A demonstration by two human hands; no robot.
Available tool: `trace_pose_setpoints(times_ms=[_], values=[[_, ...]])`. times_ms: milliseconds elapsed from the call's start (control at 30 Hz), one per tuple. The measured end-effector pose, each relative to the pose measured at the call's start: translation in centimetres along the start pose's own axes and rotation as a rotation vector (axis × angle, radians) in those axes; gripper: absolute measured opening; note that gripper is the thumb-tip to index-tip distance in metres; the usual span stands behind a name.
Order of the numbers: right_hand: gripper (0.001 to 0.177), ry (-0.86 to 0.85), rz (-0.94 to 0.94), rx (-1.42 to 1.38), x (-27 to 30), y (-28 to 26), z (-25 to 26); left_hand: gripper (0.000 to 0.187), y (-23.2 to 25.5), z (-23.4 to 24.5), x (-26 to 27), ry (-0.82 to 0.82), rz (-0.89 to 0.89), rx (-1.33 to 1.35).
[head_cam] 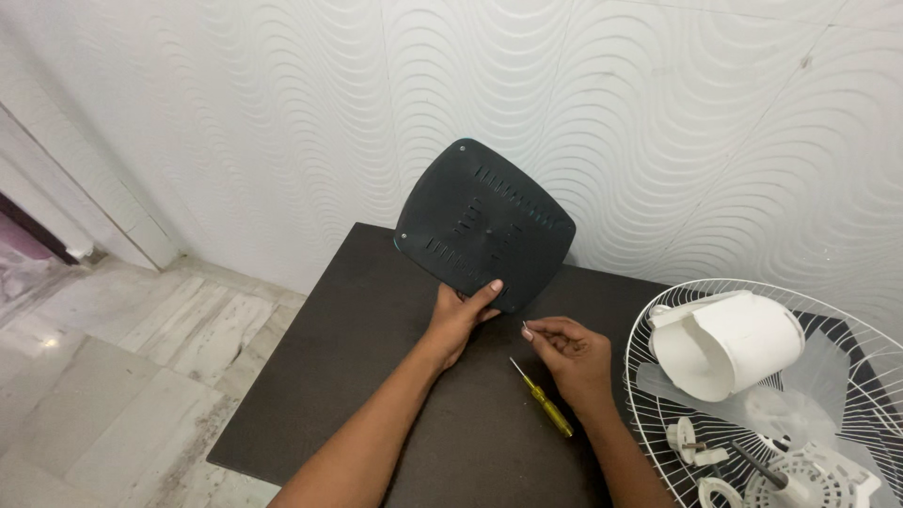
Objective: The person assembles a teal LG electric fan on a dark table. They attach the black base plate to the fan base using a screwdriver, then place the motor assembly into the base and secure the front grill.
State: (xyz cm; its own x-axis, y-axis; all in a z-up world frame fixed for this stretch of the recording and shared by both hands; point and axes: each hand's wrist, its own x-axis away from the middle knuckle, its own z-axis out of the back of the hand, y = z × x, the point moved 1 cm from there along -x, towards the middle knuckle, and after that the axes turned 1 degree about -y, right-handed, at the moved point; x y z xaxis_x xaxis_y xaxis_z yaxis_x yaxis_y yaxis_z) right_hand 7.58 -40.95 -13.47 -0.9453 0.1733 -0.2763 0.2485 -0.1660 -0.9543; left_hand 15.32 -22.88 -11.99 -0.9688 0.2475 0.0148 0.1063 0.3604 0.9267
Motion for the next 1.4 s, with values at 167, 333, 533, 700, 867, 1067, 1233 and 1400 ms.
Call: trace_pose_setpoints(times_ms=[167, 333, 533, 700, 867, 1067, 1233, 1400], values=[[0.014, -0.002, -0.018, -0.029, 0.0, 0.4, 0.1, 0.086, -0.3, -0.4, 0.5, -0.042, -0.077, -0.047], [0.016, -0.010, -0.015, -0.022, 0.0, 0.4, 0.0, 0.077, -0.7, -0.5, 0.4, -0.067, -0.119, -0.158], [0.015, 0.017, -0.084, 0.040, 0.1, 0.2, 0.0, 0.079, -1.2, -0.3, 0.1, -0.050, -0.129, -0.228], [0.014, 0.026, 0.010, 0.129, 0.4, -0.2, -0.4, 0.080, -1.8, -0.3, 0.0, -0.090, -0.207, -0.198], [0.013, 0.053, 0.248, 0.256, 1.0, -1.4, -0.7, 0.075, -1.7, -0.2, -0.5, -0.080, -0.277, -0.234], [0.015, 0.063, 0.381, 0.367, 2.1, -2.6, -1.3, 0.075, -1.9, 0.1, 0.1, -0.096, -0.294, -0.193], [0.021, 0.060, 0.501, 0.445, 2.9, -3.2, -1.4, 0.063, -1.9, 0.1, 1.1, -0.113, -0.353, -0.233], [0.015, 0.072, 0.453, 0.399, 2.5, -2.7, -1.5, 0.061, -2.1, -0.2, 0.8, -0.184, -0.389, -0.143]])
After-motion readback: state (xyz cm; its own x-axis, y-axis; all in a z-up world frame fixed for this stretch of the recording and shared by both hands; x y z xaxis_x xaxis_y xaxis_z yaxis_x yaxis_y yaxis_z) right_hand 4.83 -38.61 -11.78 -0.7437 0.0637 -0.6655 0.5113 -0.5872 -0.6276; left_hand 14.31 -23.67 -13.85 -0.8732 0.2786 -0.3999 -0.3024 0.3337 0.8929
